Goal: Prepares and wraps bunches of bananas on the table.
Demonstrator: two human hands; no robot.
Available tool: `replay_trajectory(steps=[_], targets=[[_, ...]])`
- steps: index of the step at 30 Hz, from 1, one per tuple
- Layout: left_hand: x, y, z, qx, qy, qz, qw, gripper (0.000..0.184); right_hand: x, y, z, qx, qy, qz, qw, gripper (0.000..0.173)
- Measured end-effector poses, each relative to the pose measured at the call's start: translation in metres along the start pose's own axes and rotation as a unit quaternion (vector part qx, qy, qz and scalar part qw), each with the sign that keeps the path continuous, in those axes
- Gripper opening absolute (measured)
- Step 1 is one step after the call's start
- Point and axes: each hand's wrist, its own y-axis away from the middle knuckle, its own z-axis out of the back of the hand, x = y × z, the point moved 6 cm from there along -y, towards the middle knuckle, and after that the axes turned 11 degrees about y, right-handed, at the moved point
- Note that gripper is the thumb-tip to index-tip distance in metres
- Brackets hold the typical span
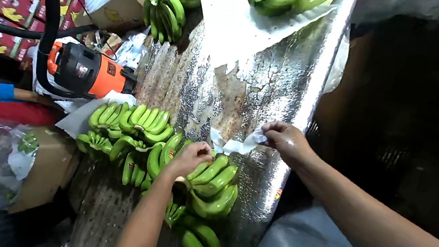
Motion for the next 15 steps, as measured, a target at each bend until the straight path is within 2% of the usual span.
replay_trajectory(steps=[2,3,5,7,9,11,13,14,15], targets=[[0.033,-0.016,0.002,0.075,-0.116,0.156,0.978,0.023,-0.004,-0.007,0.018,-0.028,0.027,0.011,0.999,0.015],[0.048,-0.022,0.001,0.098,-0.162,0.206,0.96,0.025,-0.005,-0.009,0.026,-0.037,0.038,0.018,0.998,0.015],[0.072,-0.03,0.002,0.109,-0.228,0.27,0.929,0.026,-0.008,-0.013,0.042,-0.052,0.061,0.031,0.996,0.02],[0.082,-0.033,0.003,0.094,-0.266,0.314,0.906,0.027,-0.012,-0.018,0.057,-0.06,0.107,0.042,0.992,0.033],[0.082,-0.032,0.002,0.066,-0.292,0.34,0.891,0.028,-0.015,-0.023,0.067,-0.054,0.158,0.05,0.985,0.049],[0.072,-0.032,0.0,0.026,-0.318,0.358,0.877,0.035,-0.015,-0.028,0.071,-0.052,0.206,0.05,0.976,0.057],[0.055,-0.036,-0.004,-0.002,-0.368,0.356,0.859,0.041,-0.012,-0.027,0.073,-0.046,0.231,0.042,0.971,0.048],[0.044,-0.041,-0.007,-0.015,-0.371,0.328,0.868,0.042,-0.008,-0.024,0.073,-0.037,0.228,0.043,0.972,0.04],[0.03,-0.047,-0.011,-0.029,-0.345,0.281,0.895,0.044,-0.001,-0.02,0.071,-0.021,0.215,0.055,0.975,0.033]])
